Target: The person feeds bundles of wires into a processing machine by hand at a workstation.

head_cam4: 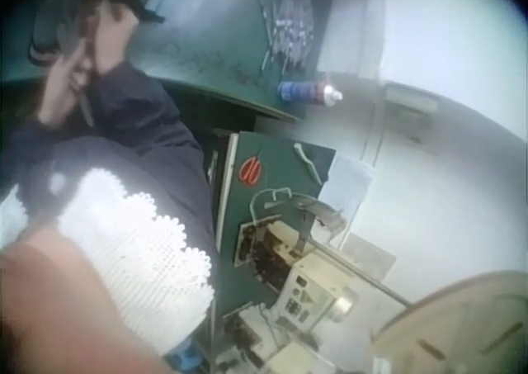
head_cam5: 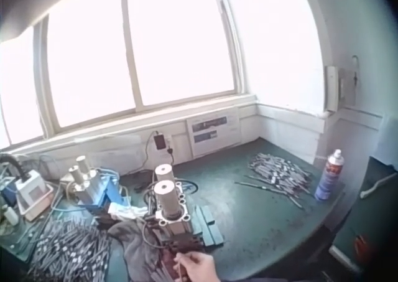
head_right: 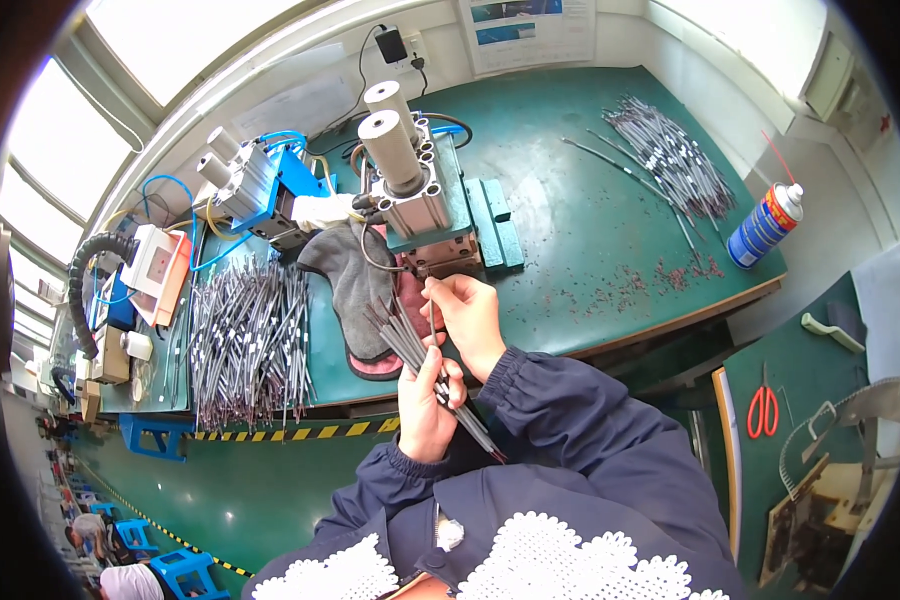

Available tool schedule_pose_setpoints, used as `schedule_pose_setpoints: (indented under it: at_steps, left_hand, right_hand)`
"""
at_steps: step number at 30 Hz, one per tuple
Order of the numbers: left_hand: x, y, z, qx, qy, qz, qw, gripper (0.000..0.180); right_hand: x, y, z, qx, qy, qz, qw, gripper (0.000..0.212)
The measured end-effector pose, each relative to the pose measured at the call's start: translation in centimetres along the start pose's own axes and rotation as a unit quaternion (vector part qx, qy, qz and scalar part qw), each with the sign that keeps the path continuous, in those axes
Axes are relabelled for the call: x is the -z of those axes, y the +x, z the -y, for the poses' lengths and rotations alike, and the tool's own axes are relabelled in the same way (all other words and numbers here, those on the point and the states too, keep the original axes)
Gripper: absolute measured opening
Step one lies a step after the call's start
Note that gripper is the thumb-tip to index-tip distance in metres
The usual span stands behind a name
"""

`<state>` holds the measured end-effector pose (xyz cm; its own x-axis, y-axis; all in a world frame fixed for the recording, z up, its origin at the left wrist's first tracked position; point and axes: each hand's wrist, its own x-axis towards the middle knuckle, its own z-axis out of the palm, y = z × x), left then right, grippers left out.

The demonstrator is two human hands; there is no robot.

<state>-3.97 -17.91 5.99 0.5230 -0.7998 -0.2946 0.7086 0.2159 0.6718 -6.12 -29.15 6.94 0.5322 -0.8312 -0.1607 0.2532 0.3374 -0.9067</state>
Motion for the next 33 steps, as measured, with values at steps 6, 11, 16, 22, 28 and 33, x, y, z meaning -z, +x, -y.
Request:
schedule_pose_setpoints:
  at_steps: [6,11,16,22,28,33]
  left_hand:
    - [0.21,0.26,-0.28,-0.005,-0.012,0.012,1.0,0.024]
    - [0.1,0.34,-0.18,-0.011,-0.016,0.016,1.0,0.024]
    - [-0.07,0.32,-0.22,-0.005,-0.004,-0.005,1.0,0.023]
    - [0.31,0.59,0.03,-0.007,-0.025,0.005,1.0,0.023]
    - [0.35,0.57,0.15,-0.005,-0.023,0.008,1.0,0.023]
    - [0.45,0.55,0.03,-0.004,-0.021,0.01,1.0,0.023]
  right_hand:
    - [0.0,0.44,0.06,-0.005,0.019,0.011,1.0,0.021]
    - [0.16,0.71,-0.34,-0.005,0.026,0.012,1.0,0.02]
    - [0.12,0.75,-0.27,-0.012,0.019,0.012,1.0,0.02]
    - [0.08,0.96,-0.29,0.004,-0.002,0.008,1.0,0.021]
    - [0.11,0.75,0.06,-0.007,0.015,0.008,1.0,0.021]
    - [-0.12,0.73,-0.05,-0.009,0.005,0.003,1.0,0.021]
